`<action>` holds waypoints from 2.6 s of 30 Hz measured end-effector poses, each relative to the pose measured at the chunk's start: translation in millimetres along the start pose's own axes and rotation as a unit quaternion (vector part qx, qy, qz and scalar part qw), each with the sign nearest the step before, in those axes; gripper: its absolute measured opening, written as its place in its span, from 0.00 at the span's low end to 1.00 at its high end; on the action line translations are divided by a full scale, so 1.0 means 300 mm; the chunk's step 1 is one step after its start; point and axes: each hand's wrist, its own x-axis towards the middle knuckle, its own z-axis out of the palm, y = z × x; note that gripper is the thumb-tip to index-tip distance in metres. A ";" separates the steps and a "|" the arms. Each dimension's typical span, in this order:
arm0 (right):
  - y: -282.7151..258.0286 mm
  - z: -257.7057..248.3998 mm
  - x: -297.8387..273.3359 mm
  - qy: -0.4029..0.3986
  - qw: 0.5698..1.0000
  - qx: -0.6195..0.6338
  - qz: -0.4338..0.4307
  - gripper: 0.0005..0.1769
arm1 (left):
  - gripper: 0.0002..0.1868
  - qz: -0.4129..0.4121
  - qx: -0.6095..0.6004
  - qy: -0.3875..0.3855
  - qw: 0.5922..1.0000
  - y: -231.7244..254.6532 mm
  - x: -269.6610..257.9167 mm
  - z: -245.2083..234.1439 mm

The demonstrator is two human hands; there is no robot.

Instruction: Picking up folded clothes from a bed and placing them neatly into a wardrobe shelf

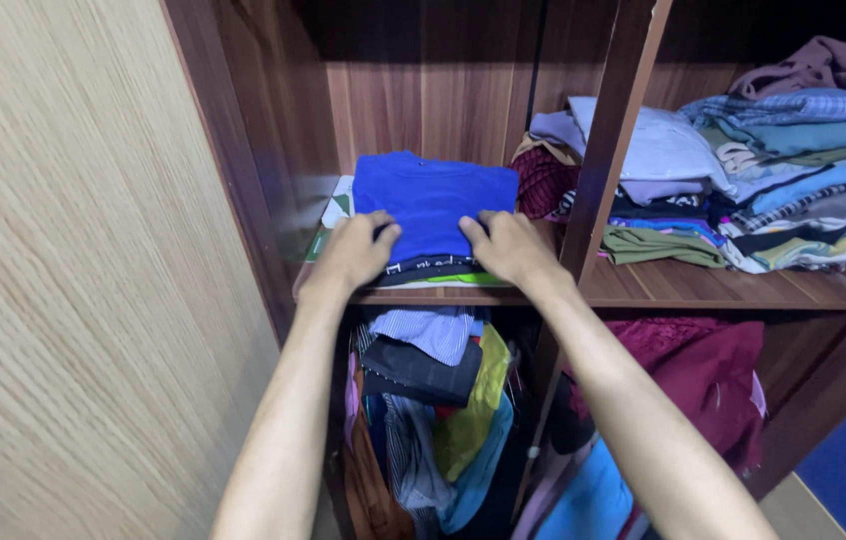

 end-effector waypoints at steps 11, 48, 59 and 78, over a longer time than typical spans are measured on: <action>0.015 0.044 0.189 -0.107 0.993 0.005 0.046 0.50 | 0.36 0.031 0.086 -0.103 0.990 0.019 0.157 0.081; 0.017 0.011 0.237 -0.138 0.986 0.056 0.077 0.66 | 0.51 -0.095 0.094 -0.161 0.978 0.033 0.256 0.031; 0.067 0.032 0.268 -0.102 0.994 0.014 0.035 0.58 | 0.43 -0.075 0.103 -0.125 0.984 0.031 0.242 0.087; 0.008 0.023 -0.018 -0.080 0.996 0.029 -0.011 0.50 | 0.45 -0.029 0.088 -0.083 0.992 0.092 -0.059 0.038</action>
